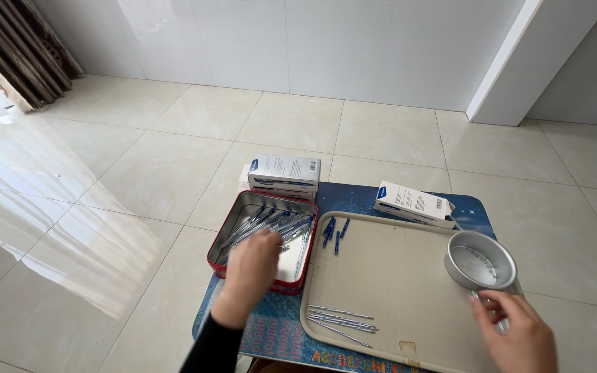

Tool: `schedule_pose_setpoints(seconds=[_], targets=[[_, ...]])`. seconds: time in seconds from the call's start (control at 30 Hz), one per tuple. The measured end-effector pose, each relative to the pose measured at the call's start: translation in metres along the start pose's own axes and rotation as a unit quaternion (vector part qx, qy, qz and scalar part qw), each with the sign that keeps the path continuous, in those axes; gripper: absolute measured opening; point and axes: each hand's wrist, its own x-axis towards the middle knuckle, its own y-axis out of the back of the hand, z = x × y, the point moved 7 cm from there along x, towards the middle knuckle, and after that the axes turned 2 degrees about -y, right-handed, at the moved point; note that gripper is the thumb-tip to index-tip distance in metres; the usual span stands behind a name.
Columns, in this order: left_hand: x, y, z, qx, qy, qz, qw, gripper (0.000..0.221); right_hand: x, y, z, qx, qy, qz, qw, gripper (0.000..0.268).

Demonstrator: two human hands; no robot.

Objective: The person packages pens by hand. The person removes pens from a metal tin, places them into cardboard boxes, and then arranges the filled boxes on a tray alongside individual pens and a small metal bowl.

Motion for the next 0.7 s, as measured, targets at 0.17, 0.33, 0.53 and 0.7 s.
schedule_pose_setpoints(seconds=[0.17, 0.33, 0.53, 0.7], targets=[[0.024, -0.054, -0.054, 0.192, 0.016, -0.102, 0.976, 0.027, -0.011, 0.002, -0.059, 0.087, 0.079, -0.055, 0.992, 0.025], [0.029, -0.057, -0.05, 0.21, 0.01, -0.128, 0.969, 0.021, -0.018, 0.003, -0.089, 0.125, 0.157, -0.052, 0.978, 0.024], [0.034, -0.049, -0.031, 0.227, -0.038, -0.111, 0.967, 0.022, -0.024, 0.003, -0.109, 0.166, 0.223, -0.057, 0.959, 0.019], [0.035, -0.071, -0.037, 0.247, -0.024, -0.188, 0.95, 0.021, -0.026, -0.001, -0.11, 0.172, 0.239, -0.067, 0.954, 0.018]])
